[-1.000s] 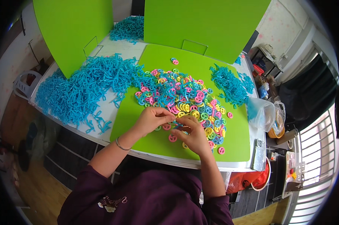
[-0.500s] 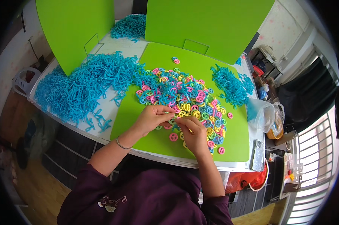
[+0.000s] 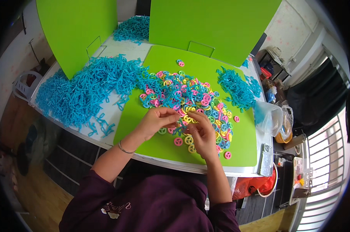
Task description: The person is picking up, inspecting, and connecting colorful smiley-face rings on a workbench.
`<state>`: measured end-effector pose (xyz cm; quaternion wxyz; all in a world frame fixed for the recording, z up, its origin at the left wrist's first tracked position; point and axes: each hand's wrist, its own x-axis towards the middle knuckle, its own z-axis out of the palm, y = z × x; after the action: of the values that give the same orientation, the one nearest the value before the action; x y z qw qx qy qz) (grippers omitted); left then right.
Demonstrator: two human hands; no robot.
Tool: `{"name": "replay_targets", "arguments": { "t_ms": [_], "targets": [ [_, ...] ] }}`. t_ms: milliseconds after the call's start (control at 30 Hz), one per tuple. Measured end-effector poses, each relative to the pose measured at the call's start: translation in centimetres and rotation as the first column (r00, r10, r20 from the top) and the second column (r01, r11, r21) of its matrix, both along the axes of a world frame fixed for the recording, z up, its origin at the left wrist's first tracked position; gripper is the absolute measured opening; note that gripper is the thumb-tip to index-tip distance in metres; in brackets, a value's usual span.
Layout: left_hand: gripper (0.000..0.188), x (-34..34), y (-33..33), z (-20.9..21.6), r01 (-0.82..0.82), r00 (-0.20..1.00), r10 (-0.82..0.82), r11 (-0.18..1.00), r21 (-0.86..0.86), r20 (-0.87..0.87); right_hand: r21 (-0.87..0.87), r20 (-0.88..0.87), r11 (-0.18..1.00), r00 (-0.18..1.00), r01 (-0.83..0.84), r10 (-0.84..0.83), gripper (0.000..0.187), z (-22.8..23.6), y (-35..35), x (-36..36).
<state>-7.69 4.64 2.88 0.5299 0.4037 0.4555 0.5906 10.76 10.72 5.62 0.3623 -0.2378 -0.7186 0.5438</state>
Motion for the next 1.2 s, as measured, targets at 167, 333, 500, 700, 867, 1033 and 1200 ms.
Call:
{"name": "replay_targets", "arguments": {
  "t_ms": [167, 333, 500, 700, 867, 1033, 1200],
  "targets": [
    [0.020, -0.5, 0.0, -0.1, -0.004, 0.947, 0.032, 0.996, -0.086, 0.320, 0.628, 0.150, 0.769, 0.988, -0.116, 0.026, 0.045, -0.4, -0.3, -0.3],
    [0.020, -0.1, -0.5, 1.0, 0.037, 0.993, -0.028, 0.996, -0.076, 0.116, 0.751, 0.125, 0.659, 0.988, -0.037, -0.086, 0.038, -1.2, 0.1, 0.1],
    [0.021, -1.2, -2.8, 0.8, -0.166, 0.505, 0.244, 0.969, 0.184, -0.828, 0.559, 0.071, 0.819, 0.976, 0.130, -0.204, 0.021, 0.0, 0.3, 0.2],
    [0.021, -0.7, -3.8, -1.0, -0.064, 0.181, 0.462, 0.887, 0.458, -0.868, 0.106, 0.127, 0.993, 0.990, 0.045, -0.059, 0.019, -0.6, 0.2, 0.5],
    [0.019, 0.6, -2.5, -1.2, -0.271, 0.905, 0.296, 0.955, 0.121, -0.306, 0.087, 0.140, 0.995, 0.988, 0.054, -0.066, 0.020, -0.8, -0.2, 0.0],
    [0.018, 1.9, -1.5, -0.2, -0.260, 0.966, 0.257, 0.962, 0.086, 0.040, 0.119, 0.082, 0.986, 0.988, 0.118, -0.128, 0.021, -2.1, -0.2, -0.3],
    [0.020, 2.1, -1.1, 0.2, -0.240, 0.964, 0.234, 0.970, 0.041, 0.126, 0.107, 0.088, 0.991, 0.992, 0.083, -0.093, 0.022, -2.3, 0.0, -0.3]
  ]
}}
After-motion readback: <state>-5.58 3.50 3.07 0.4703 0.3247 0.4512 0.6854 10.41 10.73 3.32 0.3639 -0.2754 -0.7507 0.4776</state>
